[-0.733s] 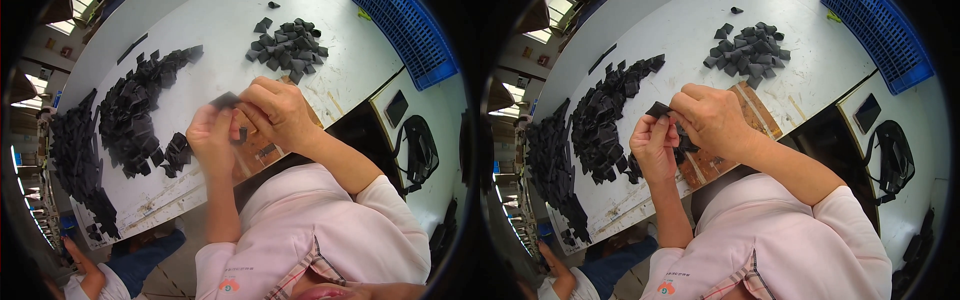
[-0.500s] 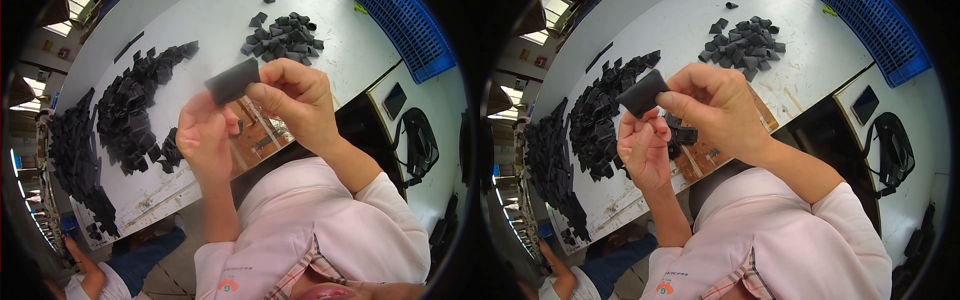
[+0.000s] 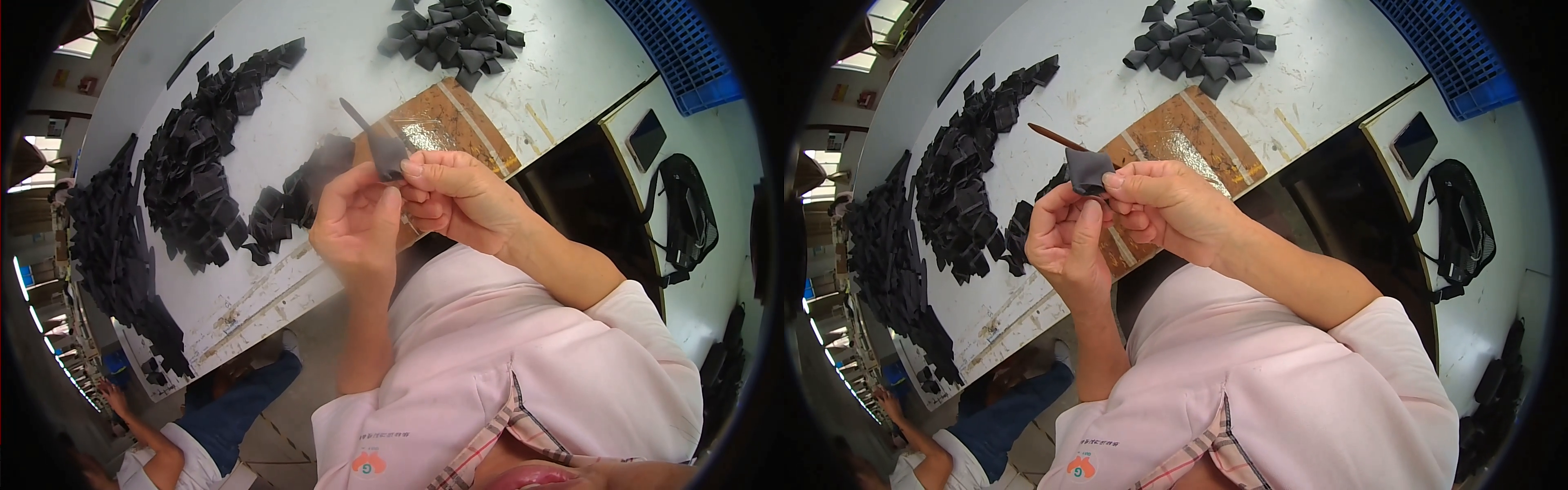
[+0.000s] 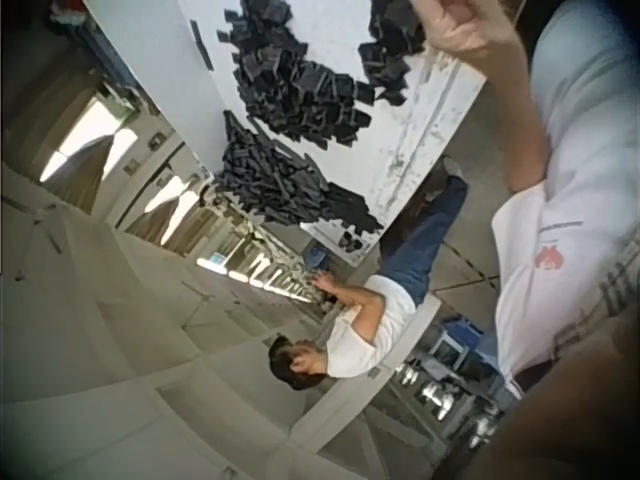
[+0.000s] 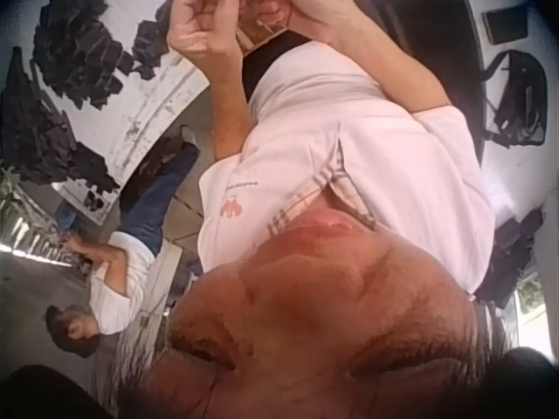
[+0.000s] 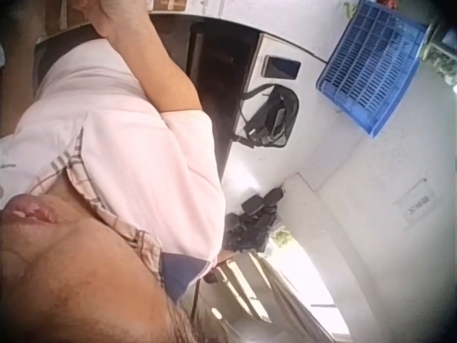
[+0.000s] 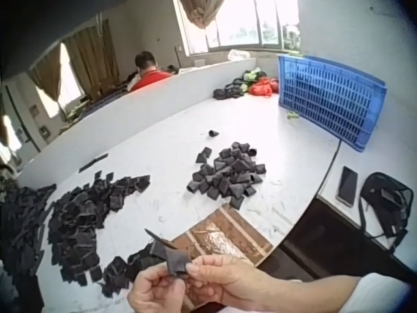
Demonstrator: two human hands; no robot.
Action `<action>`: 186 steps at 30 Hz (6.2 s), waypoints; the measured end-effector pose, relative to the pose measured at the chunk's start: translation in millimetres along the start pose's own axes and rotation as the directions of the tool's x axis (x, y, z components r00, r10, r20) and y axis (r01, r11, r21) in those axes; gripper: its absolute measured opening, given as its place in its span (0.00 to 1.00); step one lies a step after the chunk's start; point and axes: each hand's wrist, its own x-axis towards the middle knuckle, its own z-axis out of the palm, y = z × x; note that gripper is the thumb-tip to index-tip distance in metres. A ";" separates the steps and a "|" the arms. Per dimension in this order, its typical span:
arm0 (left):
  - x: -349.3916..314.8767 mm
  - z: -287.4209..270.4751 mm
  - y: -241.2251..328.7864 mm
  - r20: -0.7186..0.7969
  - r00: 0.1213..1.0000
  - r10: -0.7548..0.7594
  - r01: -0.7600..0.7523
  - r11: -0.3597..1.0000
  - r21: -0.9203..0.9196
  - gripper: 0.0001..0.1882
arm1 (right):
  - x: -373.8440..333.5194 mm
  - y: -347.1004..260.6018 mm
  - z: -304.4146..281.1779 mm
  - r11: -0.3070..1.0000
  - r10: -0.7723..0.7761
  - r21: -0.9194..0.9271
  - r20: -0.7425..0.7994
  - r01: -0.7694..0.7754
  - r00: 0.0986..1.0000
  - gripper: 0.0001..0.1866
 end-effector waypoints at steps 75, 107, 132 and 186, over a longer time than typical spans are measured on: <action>-24.7 -33.7 -28.9 0.240 0.741 -0.628 0.671 0.705 -0.228 0.05 | 9.7 2.8 -52.2 0.705 -0.057 -0.707 0.035 0.065 0.998 0.08; 21.8 10.9 3.4 -0.190 0.956 -0.223 0.217 0.975 -0.052 0.05 | 19.6 -30.8 5.8 0.778 -0.181 -0.586 0.137 0.227 0.974 0.11; 51.8 7.7 15.0 -0.027 0.957 0.290 -0.287 0.955 0.079 0.05 | 27.8 -36.8 26.5 -0.299 -0.561 -0.755 0.634 0.584 0.533 0.17; 22.1 -45.1 -49.1 0.014 0.896 -0.443 0.395 0.786 -0.476 0.06 | 24.0 9.7 -33.4 0.861 -0.041 -0.505 -0.189 -0.061 0.981 0.15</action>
